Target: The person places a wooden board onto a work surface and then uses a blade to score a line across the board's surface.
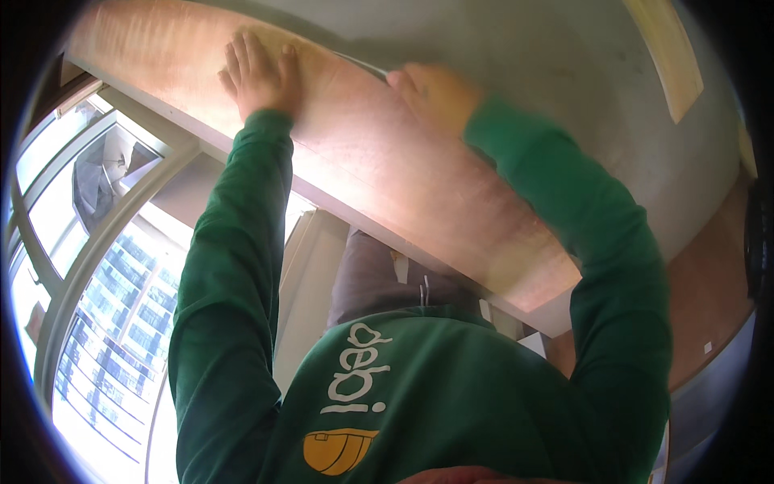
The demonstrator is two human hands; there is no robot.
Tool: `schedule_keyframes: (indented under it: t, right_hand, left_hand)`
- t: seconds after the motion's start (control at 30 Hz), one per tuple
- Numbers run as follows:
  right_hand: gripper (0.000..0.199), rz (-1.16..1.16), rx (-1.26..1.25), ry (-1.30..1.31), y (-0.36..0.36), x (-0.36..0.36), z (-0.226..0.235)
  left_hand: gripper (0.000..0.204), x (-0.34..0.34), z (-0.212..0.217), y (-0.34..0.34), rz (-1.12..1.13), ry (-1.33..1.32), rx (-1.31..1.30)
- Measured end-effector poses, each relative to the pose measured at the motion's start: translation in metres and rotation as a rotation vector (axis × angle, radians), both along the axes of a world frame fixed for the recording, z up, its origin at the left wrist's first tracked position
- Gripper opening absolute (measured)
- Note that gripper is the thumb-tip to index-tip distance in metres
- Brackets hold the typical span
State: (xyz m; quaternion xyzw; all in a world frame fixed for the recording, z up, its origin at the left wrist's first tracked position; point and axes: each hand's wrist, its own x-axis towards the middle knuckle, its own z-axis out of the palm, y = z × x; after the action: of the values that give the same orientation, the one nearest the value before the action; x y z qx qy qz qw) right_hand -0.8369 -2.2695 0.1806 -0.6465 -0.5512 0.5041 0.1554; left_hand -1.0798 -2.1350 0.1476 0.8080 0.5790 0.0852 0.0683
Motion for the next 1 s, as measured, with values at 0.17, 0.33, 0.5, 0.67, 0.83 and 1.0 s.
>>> schedule_keyframes:
  t: [0.17, 0.33, 0.5, 0.67, 0.83, 1.0]
  right_hand:
    - [0.046, 0.037, -0.075, -0.031, -0.013, 0.002, 0.009]
    - [0.046, -0.025, 0.008, -0.135, -0.095, 0.021, 0.002]
    - [0.039, -0.053, -0.044, -0.042, -0.17, 0.062, 0.028]
    - [0.037, -0.039, -0.065, -0.195, -0.246, 0.087, 0.055]
    - [0.041, -0.086, -0.396, -0.132, -0.253, 0.114, 0.079]
    - [0.048, -0.071, -0.284, -0.044, -0.153, 0.066, 0.055]
  left_hand:
    - [0.077, -0.004, -0.001, 0.0, -0.005, -0.005, 0.048]
    - [0.076, -0.001, 0.0, -0.001, 0.006, -0.01, 0.036]
    - [0.077, 0.002, 0.0, -0.004, 0.013, 0.001, 0.02]
    - [0.078, 0.001, -0.001, -0.003, 0.021, 0.004, 0.026]
    - [0.078, 0.005, 0.002, -0.004, 0.032, 0.009, 0.008]
    - [0.078, 0.001, 0.001, -0.003, 0.021, 0.027, 0.012]
